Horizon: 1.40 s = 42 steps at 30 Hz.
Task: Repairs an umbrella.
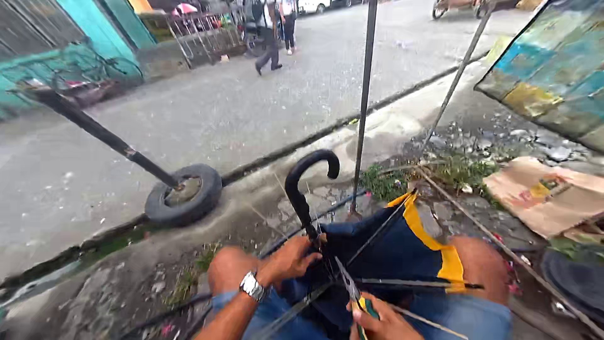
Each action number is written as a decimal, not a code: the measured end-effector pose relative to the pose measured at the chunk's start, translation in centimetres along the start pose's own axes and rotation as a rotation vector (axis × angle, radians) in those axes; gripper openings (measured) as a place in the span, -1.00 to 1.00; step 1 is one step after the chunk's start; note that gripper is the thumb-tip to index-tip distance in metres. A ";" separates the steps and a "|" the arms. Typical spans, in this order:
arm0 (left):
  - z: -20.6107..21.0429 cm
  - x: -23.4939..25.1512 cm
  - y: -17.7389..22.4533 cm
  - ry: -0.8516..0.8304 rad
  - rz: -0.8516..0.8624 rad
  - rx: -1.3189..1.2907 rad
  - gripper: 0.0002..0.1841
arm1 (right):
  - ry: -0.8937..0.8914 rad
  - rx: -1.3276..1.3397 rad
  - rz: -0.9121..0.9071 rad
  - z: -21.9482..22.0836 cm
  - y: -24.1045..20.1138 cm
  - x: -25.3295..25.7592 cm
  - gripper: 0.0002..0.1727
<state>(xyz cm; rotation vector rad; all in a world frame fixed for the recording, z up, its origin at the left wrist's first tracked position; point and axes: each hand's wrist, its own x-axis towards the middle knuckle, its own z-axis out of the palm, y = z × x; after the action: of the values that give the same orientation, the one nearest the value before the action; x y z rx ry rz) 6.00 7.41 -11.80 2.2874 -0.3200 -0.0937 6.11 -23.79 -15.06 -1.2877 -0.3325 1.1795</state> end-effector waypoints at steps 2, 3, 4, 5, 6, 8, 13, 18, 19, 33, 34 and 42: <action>-0.2 -0.3 1.0 0.001 -0.033 -0.002 -0.54 | -0.044 0.053 0.008 0.6 -0.2 -0.1 -0.56; -0.2 -0.6 1.2 -0.015 -0.060 -0.010 -0.55 | -0.064 0.083 0.018 1.1 -0.3 -0.3 -0.54; 0.0 -0.9 1.1 -0.025 -0.084 -0.021 -0.56 | -0.084 0.099 0.023 1.4 -0.4 -0.1 -0.52; 0.1 -1.3 0.8 -0.024 -0.094 -0.027 -0.56 | -0.098 0.105 0.025 1.6 -0.5 0.4 -0.51; 0.2 -1.5 0.5 -0.016 -0.091 -0.033 -0.55 | -0.109 0.114 0.020 1.8 -0.3 0.9 -0.51; 0.3 -1.4 -0.8 -0.018 -0.048 -0.031 -0.54 | -0.147 0.146 -0.001 2.1 0.1 2.1 -0.55; 0.1 -1.7 -1.1 -0.019 -0.065 -0.046 -0.54 | -0.203 0.226 0.022 2.7 0.4 4.0 -0.56; 0.0 -1.9 -1.2 -0.019 -0.068 -0.032 -0.55 | -0.270 0.247 0.011 2.4 0.4 5.3 -0.59; 0.0 -1.9 -1.2 -0.019 -0.064 -0.037 -0.55 | -0.272 0.254 0.006 2.4 0.5 5.4 -0.60; -0.1 -1.8 -1.5 -0.023 -0.047 -0.045 -0.57 | -0.269 0.260 -0.089 2.6 2.7 7.6 -0.62; -0.1 -1.8 -1.5 -0.025 -0.054 -0.047 -0.56 | -0.267 0.240 -0.095 2.5 2.8 7.8 -0.62; -0.4 -2.1 -1.7 -0.036 -0.062 -0.045 -0.54 | -0.269 0.066 -0.162 0.3 3.4 9.4 -0.62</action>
<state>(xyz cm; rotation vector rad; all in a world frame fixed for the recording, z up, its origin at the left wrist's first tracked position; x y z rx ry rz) 4.41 9.37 -12.83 2.2531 -0.2632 -0.1721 8.24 -16.55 -21.56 -1.0251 -0.5795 1.2153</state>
